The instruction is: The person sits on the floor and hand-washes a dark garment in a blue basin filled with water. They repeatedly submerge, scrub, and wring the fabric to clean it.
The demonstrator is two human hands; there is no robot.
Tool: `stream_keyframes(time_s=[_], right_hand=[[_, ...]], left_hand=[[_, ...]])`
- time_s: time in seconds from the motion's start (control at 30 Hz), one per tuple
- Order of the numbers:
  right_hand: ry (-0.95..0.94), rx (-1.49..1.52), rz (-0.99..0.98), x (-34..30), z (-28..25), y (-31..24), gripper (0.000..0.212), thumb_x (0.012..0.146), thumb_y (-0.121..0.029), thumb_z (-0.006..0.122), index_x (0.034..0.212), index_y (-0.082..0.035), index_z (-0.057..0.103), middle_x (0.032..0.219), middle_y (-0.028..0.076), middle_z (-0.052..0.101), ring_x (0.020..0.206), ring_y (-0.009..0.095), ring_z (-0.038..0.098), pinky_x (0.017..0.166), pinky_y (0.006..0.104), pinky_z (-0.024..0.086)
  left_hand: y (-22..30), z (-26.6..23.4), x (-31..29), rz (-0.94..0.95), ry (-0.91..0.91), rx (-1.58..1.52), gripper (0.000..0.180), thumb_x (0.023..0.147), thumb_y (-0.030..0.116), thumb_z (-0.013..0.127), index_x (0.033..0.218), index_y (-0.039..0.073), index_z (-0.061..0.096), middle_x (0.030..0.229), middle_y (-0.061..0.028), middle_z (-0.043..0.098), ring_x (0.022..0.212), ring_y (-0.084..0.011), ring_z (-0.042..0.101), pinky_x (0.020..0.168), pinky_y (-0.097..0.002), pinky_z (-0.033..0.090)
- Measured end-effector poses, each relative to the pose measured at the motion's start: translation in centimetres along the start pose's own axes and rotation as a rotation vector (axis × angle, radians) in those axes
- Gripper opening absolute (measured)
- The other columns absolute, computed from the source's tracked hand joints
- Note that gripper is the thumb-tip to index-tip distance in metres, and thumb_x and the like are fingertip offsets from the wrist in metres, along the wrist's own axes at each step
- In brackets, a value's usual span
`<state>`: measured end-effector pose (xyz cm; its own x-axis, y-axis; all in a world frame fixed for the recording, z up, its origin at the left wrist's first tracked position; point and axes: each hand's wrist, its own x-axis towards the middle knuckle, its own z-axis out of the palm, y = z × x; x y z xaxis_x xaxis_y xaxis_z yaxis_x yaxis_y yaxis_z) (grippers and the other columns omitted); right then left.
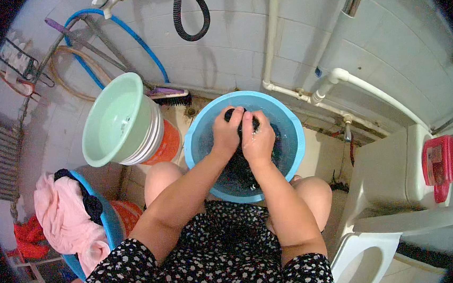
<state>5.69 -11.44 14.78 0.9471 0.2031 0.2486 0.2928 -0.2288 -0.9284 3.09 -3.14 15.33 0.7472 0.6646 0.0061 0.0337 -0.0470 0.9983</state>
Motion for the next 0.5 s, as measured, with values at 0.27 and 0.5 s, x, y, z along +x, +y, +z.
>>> stream_keyframes(time_s=[0.27,0.5], right_hand=[[-0.012,-0.308,0.396,4.6,-2.1,6.1,0.061,0.086,-0.056,0.043,0.110,-0.001,0.058,0.104,0.026,0.060,0.101,0.040,0.056,0.087,0.0436,0.042],[-0.265,-0.712,-0.071,0.1,0.0,9.6,0.072,0.075,-0.049,0.066,0.132,-0.016,0.039,0.125,0.017,0.042,0.108,0.036,0.049,0.084,0.0456,0.045]], left_hand=[[-3.5,-0.5,0.2,0.085,-0.113,0.377,0.047,0.086,0.043,0.053,0.095,-0.002,0.060,0.091,-0.0249,0.061,0.089,-0.0396,0.059,0.078,-0.0417,0.044],[-8.0,-2.0,1.6,-0.082,-0.119,0.755,0.063,0.084,0.045,0.054,0.132,0.009,0.034,0.129,-0.0222,0.042,0.116,-0.0395,0.043,0.089,-0.0504,0.041]])
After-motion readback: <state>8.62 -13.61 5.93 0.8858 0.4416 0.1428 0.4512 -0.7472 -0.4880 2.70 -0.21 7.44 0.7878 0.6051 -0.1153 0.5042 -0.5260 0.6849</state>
